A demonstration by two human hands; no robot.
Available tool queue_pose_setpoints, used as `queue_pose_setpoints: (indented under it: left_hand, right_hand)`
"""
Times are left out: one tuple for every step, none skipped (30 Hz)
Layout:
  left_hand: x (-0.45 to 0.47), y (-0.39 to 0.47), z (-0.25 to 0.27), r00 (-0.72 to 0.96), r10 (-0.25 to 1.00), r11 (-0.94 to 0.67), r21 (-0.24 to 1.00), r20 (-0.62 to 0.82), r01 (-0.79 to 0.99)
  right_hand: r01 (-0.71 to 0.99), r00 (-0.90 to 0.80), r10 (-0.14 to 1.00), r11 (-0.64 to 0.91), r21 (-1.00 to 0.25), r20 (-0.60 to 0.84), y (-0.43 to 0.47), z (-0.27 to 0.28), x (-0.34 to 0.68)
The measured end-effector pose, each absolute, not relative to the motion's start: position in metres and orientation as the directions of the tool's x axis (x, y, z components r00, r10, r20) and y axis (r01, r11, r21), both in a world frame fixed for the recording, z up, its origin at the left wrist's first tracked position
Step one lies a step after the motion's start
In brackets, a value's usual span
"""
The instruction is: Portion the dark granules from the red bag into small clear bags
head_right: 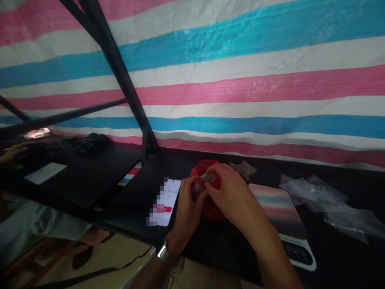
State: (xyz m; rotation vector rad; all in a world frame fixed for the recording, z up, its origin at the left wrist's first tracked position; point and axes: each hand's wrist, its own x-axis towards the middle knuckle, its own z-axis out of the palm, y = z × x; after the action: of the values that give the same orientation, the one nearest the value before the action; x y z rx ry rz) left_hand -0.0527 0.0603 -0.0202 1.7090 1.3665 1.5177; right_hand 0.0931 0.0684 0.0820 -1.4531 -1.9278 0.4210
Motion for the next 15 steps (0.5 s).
queue_pose_setpoints:
  left_hand:
    - [-0.0530, 0.0605, -0.0205, -0.109, 0.884, -0.389, 0.844, 0.454, 0.369]
    - [-0.0534, 0.0605, -0.0208, -0.105, 0.884, -0.388, 0.840, 0.456, 0.381]
    - [-0.0538, 0.0603, -0.0209, -0.099, 0.883, -0.390, 0.833, 0.460, 0.393]
    - [-0.0542, 0.0601, -0.0209, -0.086, 0.881, -0.395, 0.825, 0.465, 0.405]
    - [-0.0546, 0.0598, -0.0208, -0.072, 0.880, -0.401, 0.817, 0.469, 0.415]
    - [-0.0550, 0.0596, -0.0205, -0.060, 0.879, -0.408, 0.810, 0.473, 0.421]
    - [-0.0552, 0.0595, -0.0201, -0.053, 0.879, -0.411, 0.807, 0.475, 0.423]
    - [-0.0554, 0.0595, -0.0195, -0.056, 0.879, -0.409, 0.808, 0.474, 0.424]
    - [-0.0556, 0.0595, -0.0188, -0.065, 0.879, -0.404, 0.810, 0.473, 0.426]
    - [-0.0558, 0.0596, -0.0180, -0.081, 0.878, -0.397, 0.813, 0.472, 0.427]
    - [-0.0561, 0.0595, -0.0171, -0.098, 0.877, -0.390, 0.816, 0.471, 0.427]
    - [-0.0563, 0.0593, -0.0162, -0.112, 0.876, -0.384, 0.819, 0.469, 0.427]
    - [-0.0567, 0.0588, -0.0155, -0.124, 0.875, -0.379, 0.822, 0.468, 0.426]
    - [-0.0571, 0.0581, -0.0151, -0.131, 0.874, -0.377, 0.824, 0.467, 0.422]
    - [-0.0577, 0.0574, -0.0149, -0.134, 0.875, -0.376, 0.827, 0.465, 0.417]
  right_hand:
    - [0.730, -0.136, 0.940, 0.309, -0.610, 0.314, 0.0682, 0.0818, 0.0930]
    - [0.741, -0.127, 0.944, 0.295, -0.603, 0.306, 0.0681, 0.0818, 0.0930]
    - [0.747, -0.123, 0.947, 0.286, -0.600, 0.297, 0.0681, 0.0819, 0.0931]
    - [0.748, -0.126, 0.949, 0.283, -0.600, 0.290, 0.0682, 0.0821, 0.0931]
    - [0.747, -0.130, 0.949, 0.285, -0.601, 0.287, 0.0684, 0.0824, 0.0932]
    - [0.745, -0.133, 0.948, 0.288, -0.602, 0.289, 0.0687, 0.0827, 0.0932]
    - [0.746, -0.131, 0.947, 0.289, -0.600, 0.294, 0.0689, 0.0831, 0.0932]
    - [0.748, -0.120, 0.946, 0.286, -0.599, 0.301, 0.0691, 0.0836, 0.0930]
    - [0.747, -0.105, 0.943, 0.285, -0.601, 0.316, 0.0691, 0.0843, 0.0929]
    - [0.738, -0.096, 0.937, 0.293, -0.608, 0.335, 0.0689, 0.0851, 0.0927]
    - [0.722, -0.102, 0.931, 0.312, -0.617, 0.352, 0.0684, 0.0861, 0.0926]
    - [0.700, -0.122, 0.924, 0.340, -0.628, 0.363, 0.0677, 0.0872, 0.0926]
    - [0.675, -0.152, 0.917, 0.369, -0.639, 0.370, 0.0668, 0.0883, 0.0928]
    - [0.651, -0.182, 0.909, 0.397, -0.647, 0.374, 0.0659, 0.0896, 0.0934]
    - [0.631, -0.205, 0.903, 0.417, -0.655, 0.377, 0.0652, 0.0907, 0.0942]
